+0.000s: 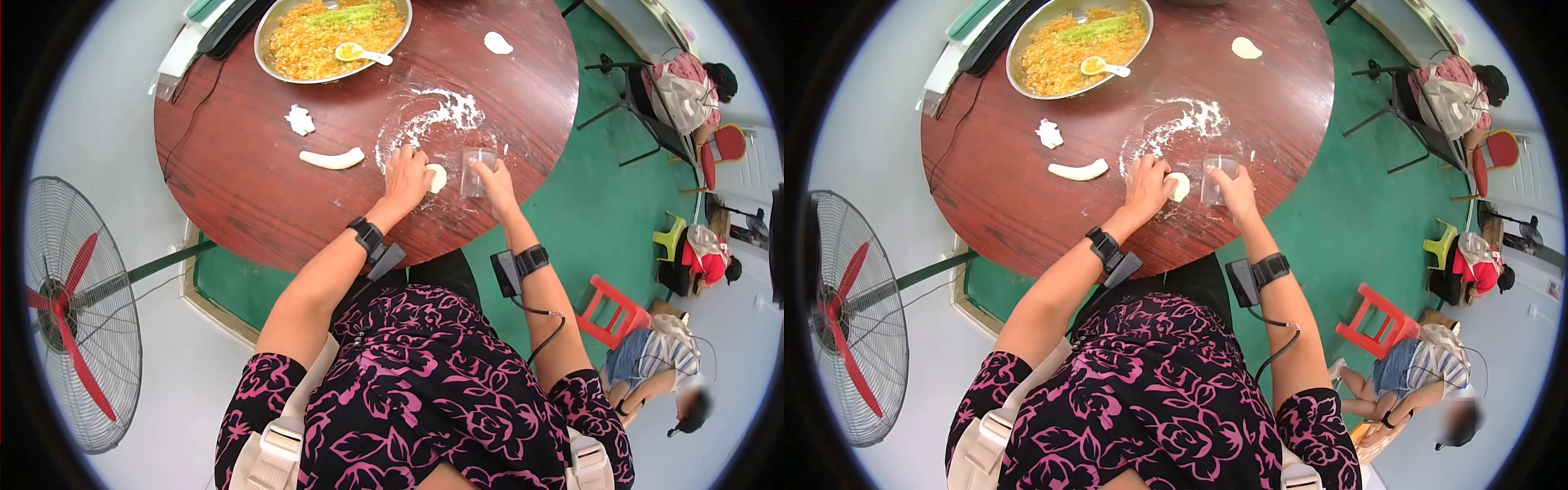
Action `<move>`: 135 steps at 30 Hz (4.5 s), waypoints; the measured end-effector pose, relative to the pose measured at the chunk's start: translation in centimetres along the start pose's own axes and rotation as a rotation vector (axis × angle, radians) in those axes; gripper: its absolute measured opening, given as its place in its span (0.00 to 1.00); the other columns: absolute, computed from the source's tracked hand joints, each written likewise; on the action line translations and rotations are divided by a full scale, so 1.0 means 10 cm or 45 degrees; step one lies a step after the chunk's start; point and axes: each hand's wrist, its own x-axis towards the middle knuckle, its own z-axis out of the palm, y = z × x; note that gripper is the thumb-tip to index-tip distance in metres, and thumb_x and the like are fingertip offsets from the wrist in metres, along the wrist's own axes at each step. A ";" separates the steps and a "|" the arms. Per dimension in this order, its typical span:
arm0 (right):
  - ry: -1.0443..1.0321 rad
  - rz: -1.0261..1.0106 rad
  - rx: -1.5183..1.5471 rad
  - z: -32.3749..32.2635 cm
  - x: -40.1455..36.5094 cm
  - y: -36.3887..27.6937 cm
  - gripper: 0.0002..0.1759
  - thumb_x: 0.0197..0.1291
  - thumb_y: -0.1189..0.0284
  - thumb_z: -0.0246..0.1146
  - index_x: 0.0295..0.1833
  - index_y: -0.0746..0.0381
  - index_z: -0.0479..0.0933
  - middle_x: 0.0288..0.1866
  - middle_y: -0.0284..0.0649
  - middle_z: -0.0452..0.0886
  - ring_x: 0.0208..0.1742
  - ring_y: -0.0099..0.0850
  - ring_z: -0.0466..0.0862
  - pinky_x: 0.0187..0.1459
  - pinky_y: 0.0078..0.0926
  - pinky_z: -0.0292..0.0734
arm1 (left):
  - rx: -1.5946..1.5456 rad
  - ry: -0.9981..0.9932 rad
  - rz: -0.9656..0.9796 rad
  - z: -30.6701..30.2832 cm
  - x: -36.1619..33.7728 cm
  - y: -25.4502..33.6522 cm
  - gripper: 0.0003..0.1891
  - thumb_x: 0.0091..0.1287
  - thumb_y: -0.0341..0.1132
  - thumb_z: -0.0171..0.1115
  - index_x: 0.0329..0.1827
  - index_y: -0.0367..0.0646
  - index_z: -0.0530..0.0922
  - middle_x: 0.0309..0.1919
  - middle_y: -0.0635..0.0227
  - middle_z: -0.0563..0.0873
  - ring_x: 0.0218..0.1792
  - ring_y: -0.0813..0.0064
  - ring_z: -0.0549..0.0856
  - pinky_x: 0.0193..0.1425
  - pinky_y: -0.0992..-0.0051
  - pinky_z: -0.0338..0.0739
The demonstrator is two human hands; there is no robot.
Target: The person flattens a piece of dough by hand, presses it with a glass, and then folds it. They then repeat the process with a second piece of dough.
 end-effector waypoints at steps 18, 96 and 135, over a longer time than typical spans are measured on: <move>0.032 -0.016 -0.049 -0.06 -0.26 0.09 0.32 0.49 0.55 0.69 0.52 0.67 0.71 0.44 0.43 0.79 0.41 0.27 0.79 0.42 0.27 0.75 | -1.207 -0.186 -0.828 0.10 -0.02 -0.09 0.08 0.55 0.28 0.67 0.35 0.37 0.78 0.25 0.65 0.83 0.27 0.76 0.83 0.31 0.75 0.76; -0.084 -0.714 -1.221 0.45 -0.23 -0.23 0.39 0.45 0.48 0.67 0.59 0.60 0.71 0.43 0.46 0.79 0.47 0.40 0.78 0.56 0.42 0.67 | -0.300 -0.108 -0.110 -0.12 -0.61 -0.07 0.14 0.56 0.26 0.63 0.45 0.35 0.76 0.31 0.62 0.80 0.33 0.67 0.81 0.37 0.68 0.76; -0.063 0.224 0.392 -0.15 -0.12 0.31 0.27 0.57 0.55 0.63 0.51 0.67 0.71 0.39 0.40 0.80 0.36 0.25 0.81 0.39 0.26 0.77 | 0.023 0.005 -0.129 0.10 -0.08 0.02 0.08 0.55 0.34 0.67 0.28 0.42 0.75 0.34 0.58 0.76 0.40 0.56 0.77 0.43 0.60 0.72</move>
